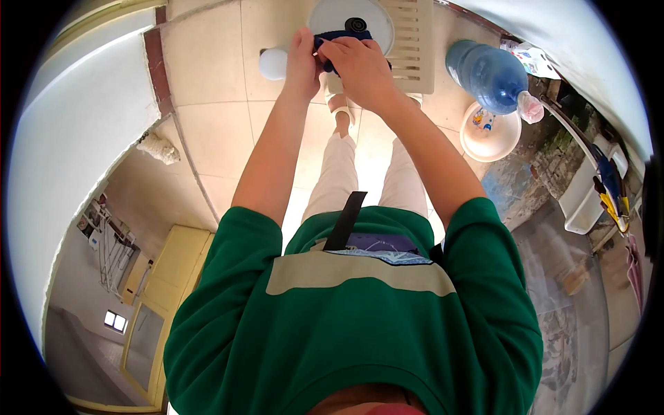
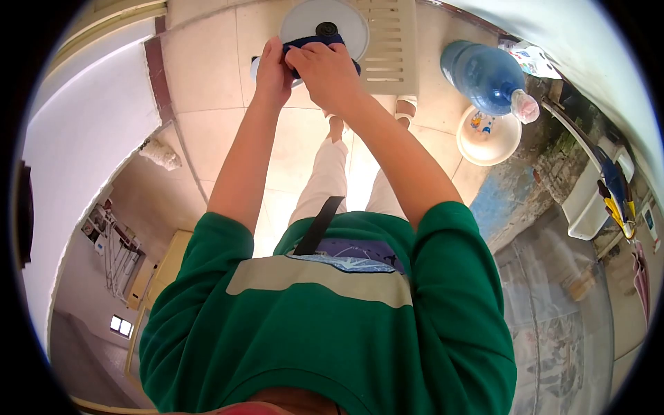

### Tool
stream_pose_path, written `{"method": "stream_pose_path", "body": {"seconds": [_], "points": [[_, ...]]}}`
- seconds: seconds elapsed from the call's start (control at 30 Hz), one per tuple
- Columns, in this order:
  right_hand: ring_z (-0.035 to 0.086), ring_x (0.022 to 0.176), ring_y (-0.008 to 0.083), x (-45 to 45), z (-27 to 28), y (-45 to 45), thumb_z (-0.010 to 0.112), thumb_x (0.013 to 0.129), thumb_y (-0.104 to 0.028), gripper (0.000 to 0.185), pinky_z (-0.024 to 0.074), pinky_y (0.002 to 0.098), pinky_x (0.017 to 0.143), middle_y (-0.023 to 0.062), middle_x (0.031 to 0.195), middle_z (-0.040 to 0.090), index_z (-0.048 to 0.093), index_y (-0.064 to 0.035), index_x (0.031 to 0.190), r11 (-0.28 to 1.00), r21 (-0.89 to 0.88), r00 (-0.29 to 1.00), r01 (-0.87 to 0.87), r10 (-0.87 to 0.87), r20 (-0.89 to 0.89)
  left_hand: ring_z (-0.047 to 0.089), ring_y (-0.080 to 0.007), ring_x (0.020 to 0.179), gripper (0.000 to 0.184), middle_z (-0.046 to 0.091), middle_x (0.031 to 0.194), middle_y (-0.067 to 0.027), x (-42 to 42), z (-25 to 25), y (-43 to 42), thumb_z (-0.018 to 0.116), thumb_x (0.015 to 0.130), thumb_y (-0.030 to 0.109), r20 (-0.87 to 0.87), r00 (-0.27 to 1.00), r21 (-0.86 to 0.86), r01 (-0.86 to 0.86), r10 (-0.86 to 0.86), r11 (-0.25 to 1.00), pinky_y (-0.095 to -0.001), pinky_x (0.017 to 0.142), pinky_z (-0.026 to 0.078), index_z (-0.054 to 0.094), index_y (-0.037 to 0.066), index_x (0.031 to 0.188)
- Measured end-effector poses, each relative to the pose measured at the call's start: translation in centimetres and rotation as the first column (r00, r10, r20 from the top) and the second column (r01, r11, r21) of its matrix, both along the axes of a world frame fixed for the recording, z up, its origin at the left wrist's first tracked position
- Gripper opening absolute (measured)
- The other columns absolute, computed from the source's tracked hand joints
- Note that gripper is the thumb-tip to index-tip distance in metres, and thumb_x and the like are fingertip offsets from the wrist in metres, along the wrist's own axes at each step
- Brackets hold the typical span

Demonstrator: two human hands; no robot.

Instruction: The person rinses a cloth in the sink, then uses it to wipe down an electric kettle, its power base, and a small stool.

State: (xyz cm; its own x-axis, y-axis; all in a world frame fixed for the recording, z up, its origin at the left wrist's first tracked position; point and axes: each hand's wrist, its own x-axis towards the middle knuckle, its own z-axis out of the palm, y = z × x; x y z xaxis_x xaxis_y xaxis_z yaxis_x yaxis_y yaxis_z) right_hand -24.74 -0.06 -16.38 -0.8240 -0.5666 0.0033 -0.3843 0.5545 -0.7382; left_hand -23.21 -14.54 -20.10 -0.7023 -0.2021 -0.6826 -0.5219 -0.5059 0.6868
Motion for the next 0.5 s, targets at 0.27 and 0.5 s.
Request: {"method": "stream_pose_path", "body": {"seconds": [0.27, 0.5], "points": [[0.056, 0.098, 0.0184, 0.7, -0.3, 4.5, 0.054, 0.072, 0.003, 0.03, 0.0388, 0.034, 0.083, -0.0009, 0.094, 0.061, 0.055, -0.0132, 0.097, 0.982, 0.07, 0.982, -0.176, 0.179, -0.051, 0.061, -0.0182, 0.076, 0.038, 0.057, 0.099, -0.0062, -0.4, 0.5, 0.0, 0.044, 0.096, 0.031, 0.016, 1.0, -0.113, 0.015, -0.013, 0.993, -0.0313, 0.063, 0.054, 0.039, 0.007, 0.125], [0.057, 0.096, 0.021, 0.8, -0.1, 3.2, 0.053, 0.07, 0.006, 0.033, 0.0384, 0.0346, 0.08, 0.0004, 0.092, 0.062, 0.052, -0.013, 0.097, 0.994, 0.061, 0.986, -0.096, 0.086, 0.144, 0.059, -0.0197, 0.08, 0.033, 0.057, 0.104, -0.0068, 0.6, -0.7, 1.1, 0.045, 0.096, 0.028, -0.046, 0.999, -0.134, -0.017, 0.01, 0.991, -0.0333, 0.063, 0.052, 0.042, 0.008, 0.123]]}}
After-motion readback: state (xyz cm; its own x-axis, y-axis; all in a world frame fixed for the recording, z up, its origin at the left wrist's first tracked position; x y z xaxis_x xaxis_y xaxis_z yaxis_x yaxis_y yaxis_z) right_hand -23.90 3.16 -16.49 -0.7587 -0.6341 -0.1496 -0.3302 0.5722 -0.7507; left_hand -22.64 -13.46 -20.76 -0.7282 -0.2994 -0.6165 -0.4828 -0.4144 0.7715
